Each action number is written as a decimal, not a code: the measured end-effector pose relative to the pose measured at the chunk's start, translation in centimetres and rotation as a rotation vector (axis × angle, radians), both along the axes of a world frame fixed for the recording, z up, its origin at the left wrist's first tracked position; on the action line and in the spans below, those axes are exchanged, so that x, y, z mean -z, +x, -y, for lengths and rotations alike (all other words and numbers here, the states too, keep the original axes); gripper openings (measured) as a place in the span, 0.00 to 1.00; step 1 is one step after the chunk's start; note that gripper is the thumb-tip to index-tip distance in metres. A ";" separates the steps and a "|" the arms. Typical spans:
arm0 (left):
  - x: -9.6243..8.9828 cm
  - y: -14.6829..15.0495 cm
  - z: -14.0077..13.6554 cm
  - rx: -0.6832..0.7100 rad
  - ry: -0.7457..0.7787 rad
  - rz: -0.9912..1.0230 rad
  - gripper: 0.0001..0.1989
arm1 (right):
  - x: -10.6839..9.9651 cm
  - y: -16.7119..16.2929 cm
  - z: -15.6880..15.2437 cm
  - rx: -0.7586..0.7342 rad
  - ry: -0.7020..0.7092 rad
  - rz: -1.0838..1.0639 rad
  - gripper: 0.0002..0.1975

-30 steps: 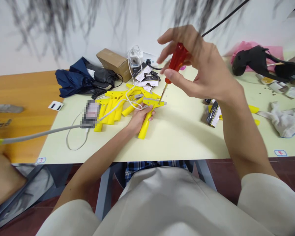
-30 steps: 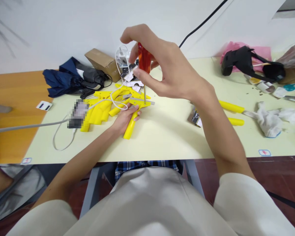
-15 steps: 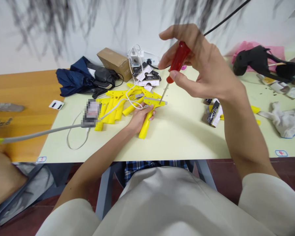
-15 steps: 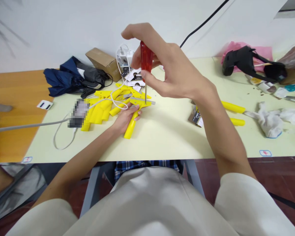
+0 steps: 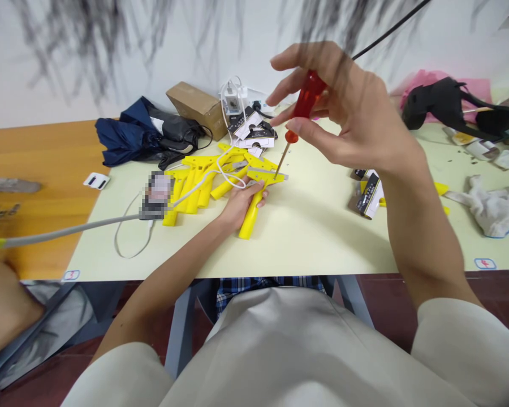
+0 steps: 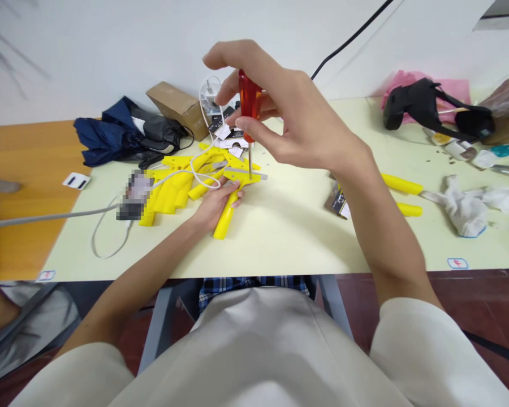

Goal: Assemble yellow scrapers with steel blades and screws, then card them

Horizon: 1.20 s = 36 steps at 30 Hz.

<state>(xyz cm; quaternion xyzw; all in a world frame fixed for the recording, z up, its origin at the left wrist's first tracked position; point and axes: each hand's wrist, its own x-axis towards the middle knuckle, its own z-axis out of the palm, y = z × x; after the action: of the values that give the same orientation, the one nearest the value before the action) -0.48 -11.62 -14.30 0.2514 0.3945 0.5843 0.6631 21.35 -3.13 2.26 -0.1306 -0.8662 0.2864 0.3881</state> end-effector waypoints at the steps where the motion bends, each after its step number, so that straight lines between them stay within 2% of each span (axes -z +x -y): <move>1: 0.0 0.0 0.0 0.003 0.002 0.000 0.14 | 0.1 0.0 -0.2 0.013 0.009 -0.013 0.30; 6: 0.0 0.0 0.0 0.025 0.029 -0.004 0.15 | 0.3 0.0 -0.8 0.078 0.148 -0.021 0.29; 8: 0.1 0.0 0.0 0.023 0.029 -0.006 0.16 | 0.1 0.1 -0.6 0.090 0.112 0.034 0.32; 13: 0.1 0.0 -0.1 0.005 0.005 0.001 0.16 | 0.0 0.2 0.1 -0.057 -0.058 0.009 0.36; 15: 0.2 -0.1 -0.1 0.006 0.003 -0.002 0.16 | 0.1 0.2 -0.1 -0.040 -0.052 -0.011 0.34; 19: 0.2 0.0 -0.1 0.023 0.023 -0.011 0.16 | 0.2 0.2 -0.4 0.024 0.075 0.005 0.31; 21: 0.3 0.0 0.0 0.030 0.028 -0.009 0.16 | 0.1 0.2 -0.3 0.044 0.089 0.025 0.30; 25: 0.3 -0.1 0.0 0.019 0.027 0.000 0.16 | 0.0 0.0 0.2 -0.005 0.055 0.037 0.35; 29: 0.3 -0.1 -0.1 0.018 0.028 0.003 0.15 | 0.2 0.1 -0.2 -0.071 -0.056 0.048 0.41; 32: 0.3 -0.1 -0.1 0.024 0.028 -0.001 0.16 | 0.4 0.1 -0.6 -0.032 -0.014 0.017 0.38; 36: 0.4 -0.1 -0.1 0.035 0.041 -0.007 0.17 | 0.9 -0.2 -1.2 0.047 0.113 -0.036 0.28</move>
<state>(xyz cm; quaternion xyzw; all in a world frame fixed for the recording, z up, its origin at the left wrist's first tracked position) -0.58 -11.53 -14.71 0.2737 0.3802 0.5798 0.6667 21.17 -1.90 1.39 -0.1238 -0.8706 0.2302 0.4169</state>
